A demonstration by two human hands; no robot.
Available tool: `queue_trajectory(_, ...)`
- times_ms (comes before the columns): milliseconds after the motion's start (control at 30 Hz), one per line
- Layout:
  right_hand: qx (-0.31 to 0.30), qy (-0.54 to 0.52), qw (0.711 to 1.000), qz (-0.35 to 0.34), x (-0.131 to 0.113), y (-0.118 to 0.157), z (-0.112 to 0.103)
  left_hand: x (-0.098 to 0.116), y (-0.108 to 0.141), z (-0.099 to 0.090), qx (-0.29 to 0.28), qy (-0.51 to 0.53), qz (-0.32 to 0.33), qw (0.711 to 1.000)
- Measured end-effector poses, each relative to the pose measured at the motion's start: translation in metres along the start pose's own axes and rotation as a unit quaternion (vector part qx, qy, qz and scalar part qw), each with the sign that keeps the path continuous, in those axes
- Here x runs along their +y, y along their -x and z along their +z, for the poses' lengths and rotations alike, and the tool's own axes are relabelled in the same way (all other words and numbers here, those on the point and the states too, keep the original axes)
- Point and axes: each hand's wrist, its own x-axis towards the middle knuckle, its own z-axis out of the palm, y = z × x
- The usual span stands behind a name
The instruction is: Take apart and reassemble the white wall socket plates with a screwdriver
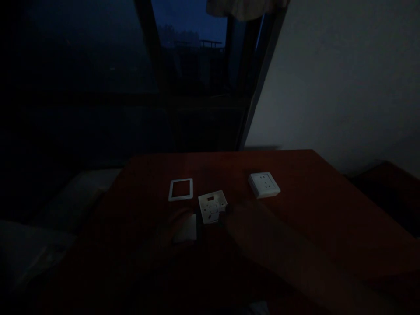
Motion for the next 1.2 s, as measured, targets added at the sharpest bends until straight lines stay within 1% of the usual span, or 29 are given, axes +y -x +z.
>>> queue_trajectory(67,-0.013,-0.007,1.000,-0.015,0.006,-0.007,-0.004,-0.002,0.000,-0.001,-0.004,-0.001,0.004,1.000)
queue_trajectory(133,-0.019,-0.043,0.999,-0.023,0.014,-0.011,-0.004,-0.003,0.000,-0.001,-0.005,-0.002,0.006,1.000)
queue_trajectory(300,-0.044,-0.179,0.982,-0.029,0.034,-0.015,0.011,-0.007,-0.001,0.003,-0.008,-0.006,0.005,1.000)
queue_trajectory(467,-0.065,-0.321,0.945,0.001,0.039,-0.007,0.031,-0.014,-0.006,0.005,-0.014,-0.008,0.007,1.000)
queue_trajectory(567,-0.045,-0.387,0.921,0.000,0.038,0.002,0.050,-0.013,-0.007,0.004,-0.019,-0.003,0.009,1.000)
queue_trajectory(600,-0.039,-0.409,0.912,0.015,0.037,0.005,0.058,-0.011,-0.008,0.003,-0.016,0.001,0.007,1.000)
queue_trajectory(667,-0.054,-0.442,0.893,0.065,0.033,0.013,0.072,-0.005,-0.008,0.000,-0.006,0.014,0.003,1.000)
queue_trajectory(733,-0.044,-0.443,0.891,0.091,0.027,0.021,0.081,-0.002,-0.007,-0.003,0.014,0.024,0.002,1.000)
queue_trajectory(800,-0.019,-0.433,0.896,0.099,0.020,0.028,0.084,-0.002,-0.007,-0.007,0.049,0.016,0.000,0.999)
queue_trajectory(867,0.007,-0.429,0.898,0.098,0.012,0.033,0.082,-0.005,-0.008,-0.013,0.095,-0.023,-0.022,0.995)
queue_trajectory(933,0.013,-0.435,0.896,0.094,0.006,0.035,0.077,-0.010,-0.012,-0.020,0.133,-0.070,-0.052,0.987)
queue_trajectory(967,0.013,-0.437,0.895,0.093,0.004,0.035,0.075,-0.012,-0.015,-0.025,0.143,-0.088,-0.061,0.984)
queue_trajectory(1000,0.012,-0.438,0.894,0.094,0.003,0.035,0.074,-0.014,-0.020,-0.030,0.146,-0.101,-0.064,0.982)
queue_trajectory(1100,0.023,-0.424,0.900,0.101,0.002,0.034,0.077,-0.019,-0.038,-0.045,0.134,-0.122,-0.063,0.981)
queue_trajectory(1200,0.037,-0.400,0.910,0.104,0.003,0.032,0.085,-0.026,-0.056,-0.057,0.094,-0.136,-0.051,0.985)
